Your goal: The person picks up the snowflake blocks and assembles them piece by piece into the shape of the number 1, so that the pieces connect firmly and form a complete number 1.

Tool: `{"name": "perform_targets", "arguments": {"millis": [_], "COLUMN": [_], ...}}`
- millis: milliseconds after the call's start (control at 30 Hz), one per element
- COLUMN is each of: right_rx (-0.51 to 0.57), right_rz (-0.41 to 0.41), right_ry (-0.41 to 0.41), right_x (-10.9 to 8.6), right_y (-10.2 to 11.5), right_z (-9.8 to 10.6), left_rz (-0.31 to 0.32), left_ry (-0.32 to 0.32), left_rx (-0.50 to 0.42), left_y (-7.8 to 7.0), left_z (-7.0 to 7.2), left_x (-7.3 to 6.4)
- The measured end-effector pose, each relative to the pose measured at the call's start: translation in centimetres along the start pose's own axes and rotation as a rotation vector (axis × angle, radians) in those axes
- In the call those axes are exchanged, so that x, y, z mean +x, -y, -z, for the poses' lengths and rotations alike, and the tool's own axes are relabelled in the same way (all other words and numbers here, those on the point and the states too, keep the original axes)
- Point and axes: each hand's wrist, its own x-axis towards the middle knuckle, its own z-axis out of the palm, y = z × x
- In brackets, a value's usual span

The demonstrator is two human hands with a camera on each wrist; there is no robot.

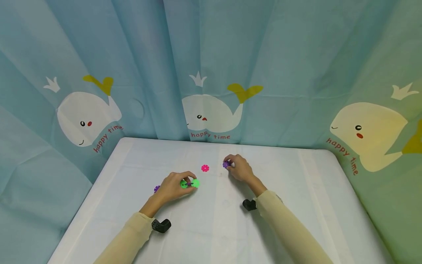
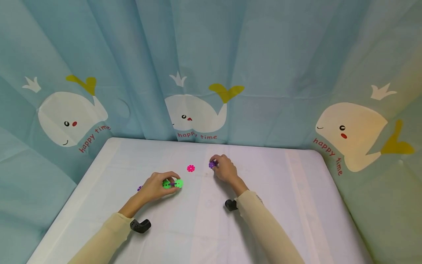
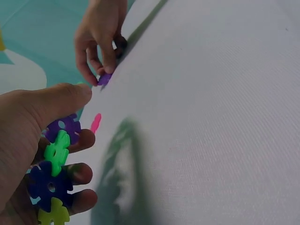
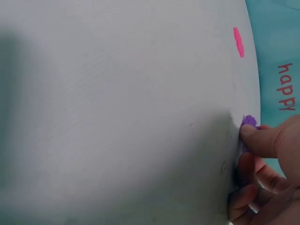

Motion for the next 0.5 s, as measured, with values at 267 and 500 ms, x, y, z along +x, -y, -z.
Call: {"name": "perform_targets", "arguments": {"millis": [267,500], "right_rx": [0.092,0.123], "right_rz": [0.026,0.017], "right_ry": [-0.043,-0.045], "right_x": [-0.6,-0.9], "right_y": [-0.1,-0.5], "right_z": [0.1,0.3], "left_rz": [0.015,0.061], "left_ry": [-0.006,0.005], "left_rx": [-0.078,-0.135], "left_y": [-0.3,-0.8], "left_z": [-0.1,-0.1], "left_x": [0.4,1.2]}}
